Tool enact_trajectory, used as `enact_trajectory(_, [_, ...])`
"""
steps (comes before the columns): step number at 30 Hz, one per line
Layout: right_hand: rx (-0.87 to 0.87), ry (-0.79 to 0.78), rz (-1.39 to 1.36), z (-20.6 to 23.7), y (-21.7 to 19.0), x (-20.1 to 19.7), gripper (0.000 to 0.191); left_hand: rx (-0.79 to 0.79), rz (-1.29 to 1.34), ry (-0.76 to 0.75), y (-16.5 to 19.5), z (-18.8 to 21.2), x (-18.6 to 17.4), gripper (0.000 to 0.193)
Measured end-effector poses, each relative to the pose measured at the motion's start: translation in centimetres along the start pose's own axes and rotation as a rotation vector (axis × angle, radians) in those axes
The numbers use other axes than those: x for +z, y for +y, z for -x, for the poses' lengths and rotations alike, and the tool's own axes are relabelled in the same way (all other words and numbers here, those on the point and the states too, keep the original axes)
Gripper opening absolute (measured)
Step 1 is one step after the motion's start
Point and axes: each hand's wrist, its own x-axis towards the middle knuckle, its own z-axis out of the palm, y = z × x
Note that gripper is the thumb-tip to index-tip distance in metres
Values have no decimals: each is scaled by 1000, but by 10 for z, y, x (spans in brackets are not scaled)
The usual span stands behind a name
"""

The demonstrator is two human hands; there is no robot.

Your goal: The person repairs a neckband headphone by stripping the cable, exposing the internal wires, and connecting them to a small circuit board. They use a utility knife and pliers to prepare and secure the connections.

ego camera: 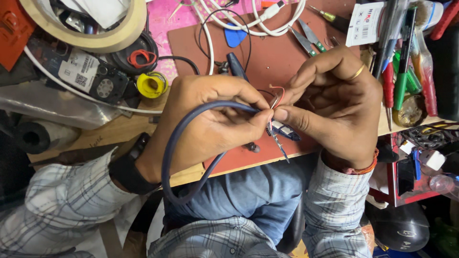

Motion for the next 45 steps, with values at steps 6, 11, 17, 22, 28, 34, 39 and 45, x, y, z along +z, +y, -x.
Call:
enact_trajectory(6, [-23,-41,7,1,0,-5,40,-3,50,-36,-3,-1,1,13])
enact_trajectory(11, [29,11,7,-1,-4,-1,43,24,18,-16,-3,-2,2,14])
enact_trajectory(17, [49,-5,-67,-2,-4,-3,48,-6,41,-22,-2,-2,6,16])
enact_trajectory(22, [28,-61,-89,0,-1,-7,43,-17,79,-41,-2,-3,7,16])
enact_trajectory(28, [14,-1,-33,-1,-4,-1,34,-24,64,-38,-3,-2,3,12])
enact_trajectory(34, [-189,200,137,-2,-11,2,19,56,133,60,-9,-2,-1,9])
enact_trajectory(39, [-633,67,395,-14,-6,-1,34,110,182,145,-10,-1,-7,9])
enact_trajectory(45, [-711,72,728,-5,1,6,27,169,189,214,-15,0,-11,11])
